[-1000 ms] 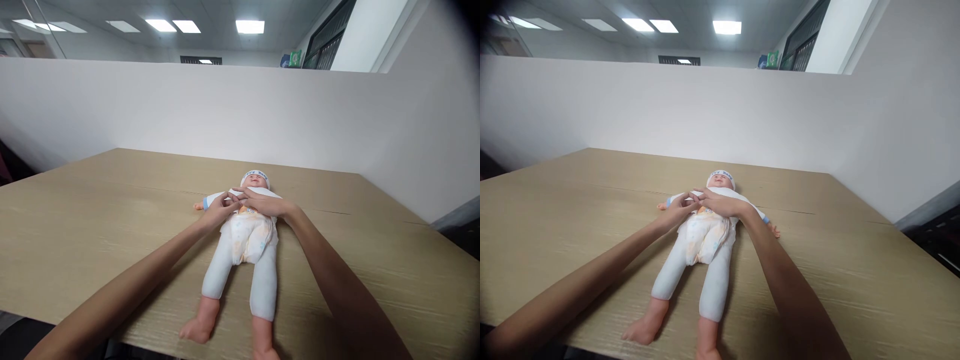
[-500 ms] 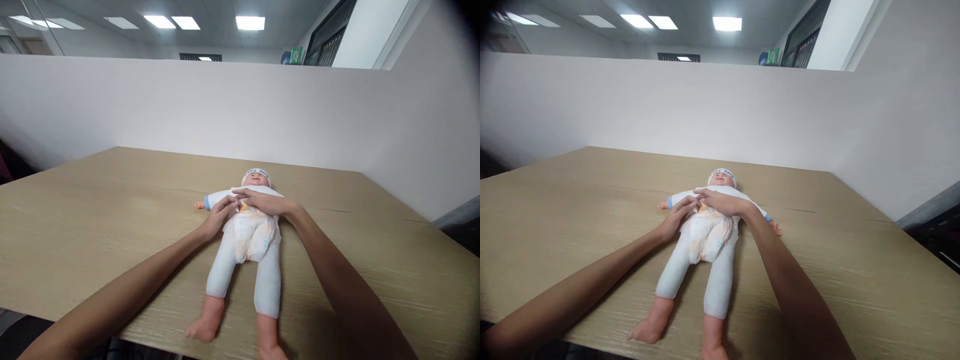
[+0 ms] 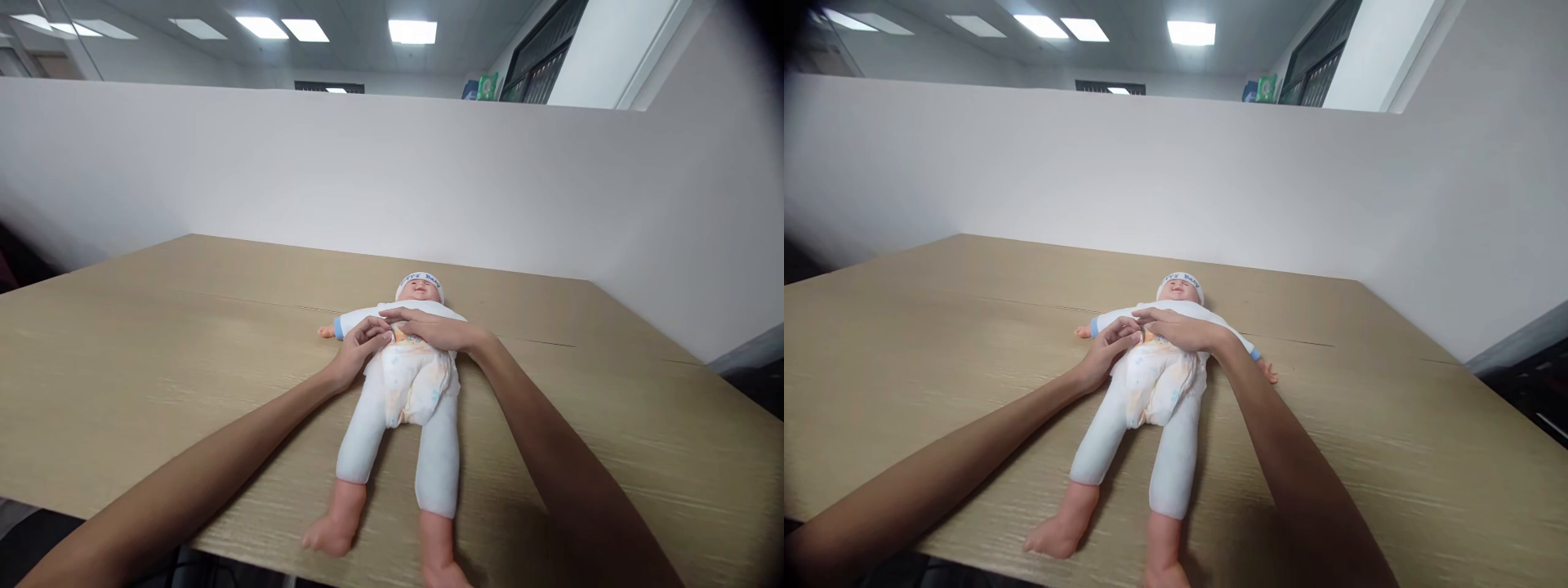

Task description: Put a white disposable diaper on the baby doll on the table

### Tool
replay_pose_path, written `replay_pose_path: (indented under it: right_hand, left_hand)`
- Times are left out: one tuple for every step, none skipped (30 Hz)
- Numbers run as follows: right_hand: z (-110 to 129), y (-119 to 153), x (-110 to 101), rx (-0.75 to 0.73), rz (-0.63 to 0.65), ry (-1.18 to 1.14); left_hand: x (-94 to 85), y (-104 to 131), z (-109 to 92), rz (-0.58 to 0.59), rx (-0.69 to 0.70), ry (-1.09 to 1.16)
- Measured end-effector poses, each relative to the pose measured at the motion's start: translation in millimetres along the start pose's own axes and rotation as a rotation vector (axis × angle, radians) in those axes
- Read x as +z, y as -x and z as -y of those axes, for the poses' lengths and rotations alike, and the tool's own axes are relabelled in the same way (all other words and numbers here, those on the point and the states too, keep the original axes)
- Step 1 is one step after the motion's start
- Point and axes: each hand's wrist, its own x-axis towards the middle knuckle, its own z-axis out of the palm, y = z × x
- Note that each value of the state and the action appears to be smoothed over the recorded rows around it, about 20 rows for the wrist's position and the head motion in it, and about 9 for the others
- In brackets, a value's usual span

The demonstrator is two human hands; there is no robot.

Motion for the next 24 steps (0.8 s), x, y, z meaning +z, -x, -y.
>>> replay_pose_path:
  right_hand:
    - [1,0,0,-0.002,0.002,0.003]
    - [1,1,0,-0.002,0.002,0.005]
    - [2,1,0,-0.003,-0.001,0.008]
    - [3,2,0,-0.004,-0.006,0.011]
    - [3,2,0,-0.004,-0.012,0.014]
    - [4,2,0,-0.002,-0.017,0.015]
    - [4,3,1,-0.001,-0.020,0.016]
    - [5,3,1,-0.002,-0.020,0.015]
    - [5,3,1,-0.002,-0.019,0.013]
    - [6,3,2,-0.004,-0.018,0.011]
    - [6,3,2,-0.006,-0.018,0.007]
    - [5,3,2,-0.008,-0.023,0.002]
    - [5,2,2,-0.012,-0.028,-0.001]
    - [5,3,2,-0.017,-0.032,-0.005]
    - [4,3,2,-0.022,-0.034,-0.008]
    - [4,3,1,-0.031,-0.030,-0.010]
    - [3,3,1,-0.042,-0.024,-0.011]
    - [3,3,1,-0.049,-0.020,-0.012]
    - [2,2,1,-0.050,-0.020,-0.015]
    - [2,2,1,-0.046,-0.023,-0.018]
    - [1,2,1,-0.037,-0.028,-0.023]
    - [0,1,2,-0.026,-0.035,-0.026]
    - [-1,1,2,-0.014,-0.040,-0.028]
    - [-2,0,3,-0.006,-0.041,-0.028]
  left_hand:
    - [0.5,0,-1,0.002,0.014,-0.025]
    - [1.0,0,-2,0.003,0.032,-0.058]
    - [1.7,1,-3,0.000,0.053,-0.097]
    - [2.5,1,-5,-0.004,0.074,-0.141]
    - [3.2,1,-6,-0.006,0.092,-0.186]
    - [3.8,1,-7,-0.006,0.107,-0.230]
    - [4.1,1,-7,-0.006,0.118,-0.271]
    - [3.9,1,-7,-0.005,0.126,-0.309]
    - [3.3,1,-7,-0.005,0.131,-0.342]
    - [2.1,1,-7,-0.004,0.134,-0.369]
    - [0.2,1,-6,0.002,0.142,-0.393]
    - [-2.3,2,-6,0.016,0.161,-0.420]
    - [-5.3,2,-7,0.039,0.195,-0.457]
    - [-8.9,2,-8,0.071,0.244,-0.507]
    - [-12.8,2,-9,0.107,0.307,-0.573]
    - [-16.9,2,-11,0.140,0.378,-0.657]
    - [-20.9,2,-14,0.168,0.453,-0.751]
    - [-24.7,3,-16,0.199,0.524,-0.843]
    - [-28.0,3,-19,0.235,0.585,-0.922]
    - [-30.6,3,-21,0.274,0.625,-0.986]
    - [-32.5,3,-23,0.312,0.644,-1.032]
    - [-33.7,3,-24,0.344,0.642,-1.063]
    - [-34.4,3,-25,0.368,0.628,-1.081]
    - [-34.8,3,-25,0.381,0.610,-1.092]
